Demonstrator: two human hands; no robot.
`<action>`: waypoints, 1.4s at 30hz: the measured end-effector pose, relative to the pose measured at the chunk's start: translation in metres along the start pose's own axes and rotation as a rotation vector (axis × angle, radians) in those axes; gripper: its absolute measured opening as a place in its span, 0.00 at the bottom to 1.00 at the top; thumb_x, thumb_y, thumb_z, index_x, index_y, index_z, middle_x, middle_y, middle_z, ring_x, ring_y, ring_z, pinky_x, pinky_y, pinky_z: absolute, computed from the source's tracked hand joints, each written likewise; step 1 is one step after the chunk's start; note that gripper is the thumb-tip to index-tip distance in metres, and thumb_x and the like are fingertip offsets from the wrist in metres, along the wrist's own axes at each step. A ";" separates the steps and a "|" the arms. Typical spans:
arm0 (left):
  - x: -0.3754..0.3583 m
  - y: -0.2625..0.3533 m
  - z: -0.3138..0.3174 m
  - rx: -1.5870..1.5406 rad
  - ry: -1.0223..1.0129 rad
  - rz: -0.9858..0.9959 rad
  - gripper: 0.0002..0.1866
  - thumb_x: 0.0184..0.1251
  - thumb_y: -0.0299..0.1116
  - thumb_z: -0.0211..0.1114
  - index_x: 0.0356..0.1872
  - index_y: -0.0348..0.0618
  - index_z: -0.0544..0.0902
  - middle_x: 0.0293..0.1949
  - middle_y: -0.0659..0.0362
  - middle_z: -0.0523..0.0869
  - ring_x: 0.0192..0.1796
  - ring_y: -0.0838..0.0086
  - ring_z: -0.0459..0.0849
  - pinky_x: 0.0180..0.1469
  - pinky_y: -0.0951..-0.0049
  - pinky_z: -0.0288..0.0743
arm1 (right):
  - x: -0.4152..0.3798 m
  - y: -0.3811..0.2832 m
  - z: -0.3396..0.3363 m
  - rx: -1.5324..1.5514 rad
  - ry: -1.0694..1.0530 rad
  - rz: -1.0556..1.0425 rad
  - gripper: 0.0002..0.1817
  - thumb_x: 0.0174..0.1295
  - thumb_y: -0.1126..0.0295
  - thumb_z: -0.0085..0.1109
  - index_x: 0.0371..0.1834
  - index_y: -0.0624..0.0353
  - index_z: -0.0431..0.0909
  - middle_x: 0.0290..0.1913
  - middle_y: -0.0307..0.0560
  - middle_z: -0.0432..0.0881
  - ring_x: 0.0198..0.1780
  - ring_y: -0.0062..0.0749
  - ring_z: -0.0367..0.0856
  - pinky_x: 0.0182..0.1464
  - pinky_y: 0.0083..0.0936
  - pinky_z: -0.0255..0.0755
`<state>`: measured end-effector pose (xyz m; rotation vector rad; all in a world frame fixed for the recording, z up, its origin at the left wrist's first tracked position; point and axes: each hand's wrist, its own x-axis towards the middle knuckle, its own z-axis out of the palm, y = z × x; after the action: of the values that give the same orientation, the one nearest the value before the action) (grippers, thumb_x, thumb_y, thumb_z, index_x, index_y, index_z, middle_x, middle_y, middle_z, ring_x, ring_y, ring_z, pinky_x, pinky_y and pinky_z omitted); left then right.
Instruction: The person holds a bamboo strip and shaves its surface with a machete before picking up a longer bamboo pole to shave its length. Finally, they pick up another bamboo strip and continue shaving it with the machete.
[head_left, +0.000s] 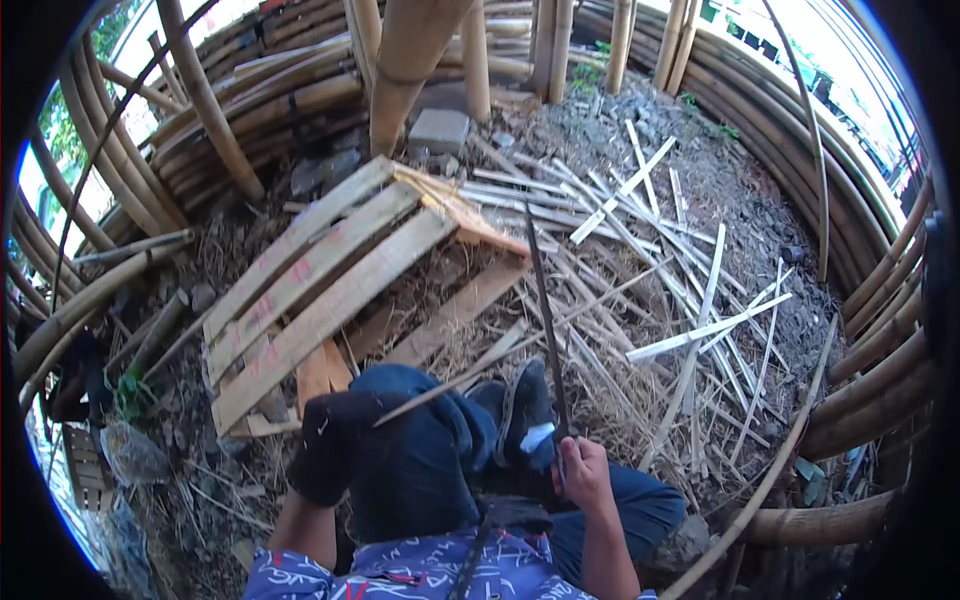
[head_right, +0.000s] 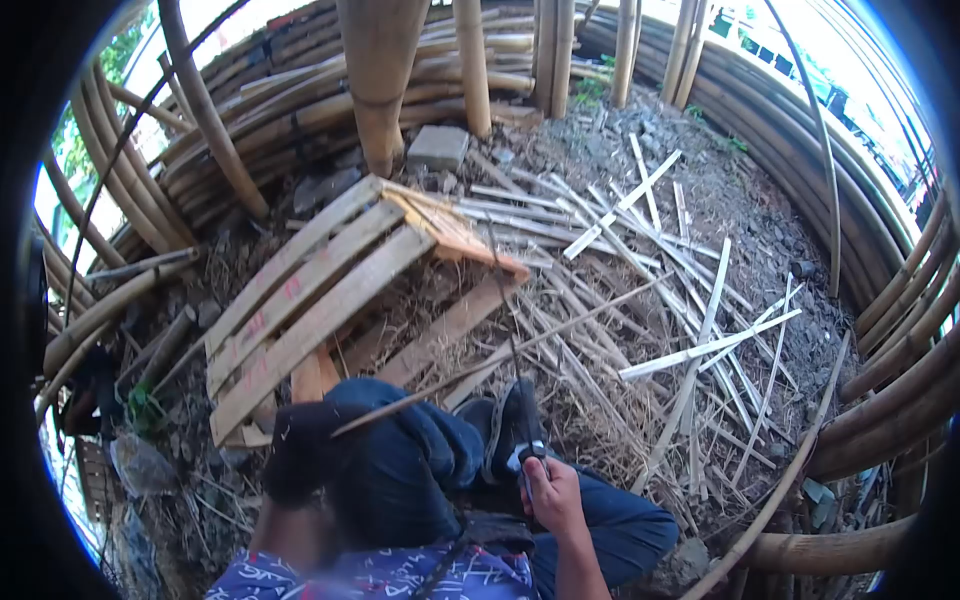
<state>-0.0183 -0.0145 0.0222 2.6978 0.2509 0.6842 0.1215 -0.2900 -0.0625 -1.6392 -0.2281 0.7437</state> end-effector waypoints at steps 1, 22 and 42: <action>0.008 0.004 -0.003 -0.040 0.024 0.011 0.06 0.50 0.28 0.71 0.31 0.46 0.85 0.22 0.56 0.82 0.24 0.61 0.82 0.26 0.64 0.73 | 0.001 0.000 0.000 -0.006 -0.033 -0.019 0.27 0.71 0.49 0.48 0.22 0.59 0.73 0.14 0.38 0.73 0.13 0.19 0.71 0.15 0.17 0.62; 0.019 0.006 -0.004 -0.046 -0.059 -0.024 0.07 0.50 0.31 0.71 0.33 0.47 0.86 0.21 0.55 0.82 0.23 0.60 0.82 0.26 0.64 0.72 | 0.026 0.048 -0.049 -0.107 0.202 0.185 0.26 0.70 0.47 0.50 0.22 0.58 0.70 0.15 0.38 0.73 0.13 0.18 0.70 0.15 0.17 0.62; 0.023 0.011 -0.005 0.042 -0.119 -0.011 0.10 0.50 0.30 0.72 0.35 0.49 0.86 0.20 0.56 0.80 0.22 0.60 0.80 0.25 0.63 0.70 | 0.038 0.030 -0.046 -0.108 0.172 0.181 0.24 0.68 0.50 0.54 0.24 0.59 0.74 0.14 0.37 0.73 0.14 0.17 0.70 0.16 0.19 0.62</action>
<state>0.0001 -0.0173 0.0400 2.7629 0.2527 0.5184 0.1704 -0.3135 -0.1020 -1.8328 0.0034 0.7314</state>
